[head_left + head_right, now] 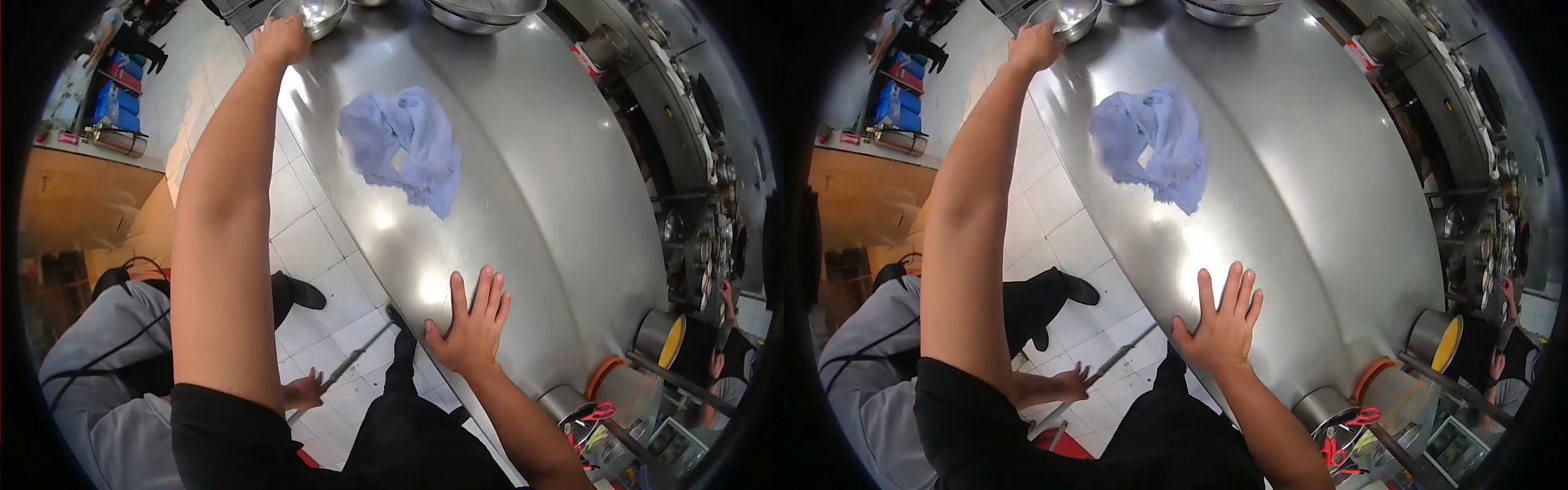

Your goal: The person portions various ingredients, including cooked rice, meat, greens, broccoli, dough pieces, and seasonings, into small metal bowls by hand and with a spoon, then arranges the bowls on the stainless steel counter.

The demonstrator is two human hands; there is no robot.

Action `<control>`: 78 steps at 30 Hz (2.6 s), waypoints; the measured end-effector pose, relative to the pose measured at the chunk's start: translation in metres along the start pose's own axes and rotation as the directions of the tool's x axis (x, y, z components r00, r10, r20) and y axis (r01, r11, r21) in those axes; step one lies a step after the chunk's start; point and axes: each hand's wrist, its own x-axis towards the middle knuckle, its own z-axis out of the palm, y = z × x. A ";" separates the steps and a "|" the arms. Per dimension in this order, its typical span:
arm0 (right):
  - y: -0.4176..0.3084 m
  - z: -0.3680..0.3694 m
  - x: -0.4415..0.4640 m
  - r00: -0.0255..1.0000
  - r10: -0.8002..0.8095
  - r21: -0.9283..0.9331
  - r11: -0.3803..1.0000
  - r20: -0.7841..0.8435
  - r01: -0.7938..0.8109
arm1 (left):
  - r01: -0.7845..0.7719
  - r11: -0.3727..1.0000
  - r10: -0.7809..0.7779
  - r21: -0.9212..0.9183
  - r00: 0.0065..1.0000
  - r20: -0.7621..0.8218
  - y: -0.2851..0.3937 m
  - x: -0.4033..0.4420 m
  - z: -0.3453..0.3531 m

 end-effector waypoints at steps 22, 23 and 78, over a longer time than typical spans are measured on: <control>0.001 -0.001 0.002 1.000 0.004 0.003 1.000 0.017 -0.004 | -0.426 0.904 0.399 -0.018 0.832 0.385 -0.024 0.043 -0.031; 0.001 0.000 0.002 1.000 0.003 0.004 1.000 0.010 -0.003 | -0.405 0.912 0.348 0.062 0.845 0.407 -0.024 0.043 -0.028; 0.002 0.000 -0.001 0.998 -0.007 0.026 1.000 -0.066 0.009 | -0.253 0.928 0.140 -0.275 0.918 -0.372 -0.003 0.001 -0.058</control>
